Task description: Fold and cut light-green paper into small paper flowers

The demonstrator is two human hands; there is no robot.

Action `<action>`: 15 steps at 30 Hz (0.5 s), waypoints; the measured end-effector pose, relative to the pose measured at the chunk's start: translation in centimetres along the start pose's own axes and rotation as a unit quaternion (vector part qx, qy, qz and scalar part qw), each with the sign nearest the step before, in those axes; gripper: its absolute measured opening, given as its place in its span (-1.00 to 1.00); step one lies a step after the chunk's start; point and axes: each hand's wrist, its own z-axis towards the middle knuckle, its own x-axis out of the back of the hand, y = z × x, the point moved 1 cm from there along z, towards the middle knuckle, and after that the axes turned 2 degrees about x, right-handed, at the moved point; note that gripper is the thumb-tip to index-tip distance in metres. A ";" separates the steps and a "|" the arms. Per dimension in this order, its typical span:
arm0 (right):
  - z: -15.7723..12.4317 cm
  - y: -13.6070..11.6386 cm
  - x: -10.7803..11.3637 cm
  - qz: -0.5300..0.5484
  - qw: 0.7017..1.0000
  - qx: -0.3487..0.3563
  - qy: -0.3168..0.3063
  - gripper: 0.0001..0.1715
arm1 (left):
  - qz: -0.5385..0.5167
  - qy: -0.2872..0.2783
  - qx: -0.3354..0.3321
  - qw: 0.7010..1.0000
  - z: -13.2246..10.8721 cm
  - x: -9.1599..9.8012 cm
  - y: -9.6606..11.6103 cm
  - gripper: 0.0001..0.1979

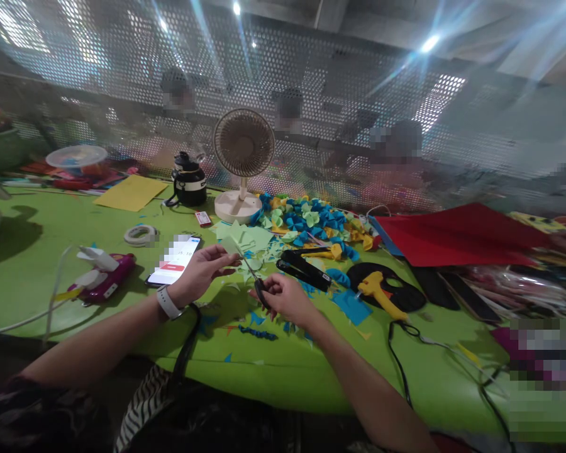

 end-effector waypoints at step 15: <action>0.0 0.2 0.2 0.003 1.000 0.009 -0.005 -0.48 | -0.018 -0.026 0.013 0.999 0.2 0.0 0.1 -0.61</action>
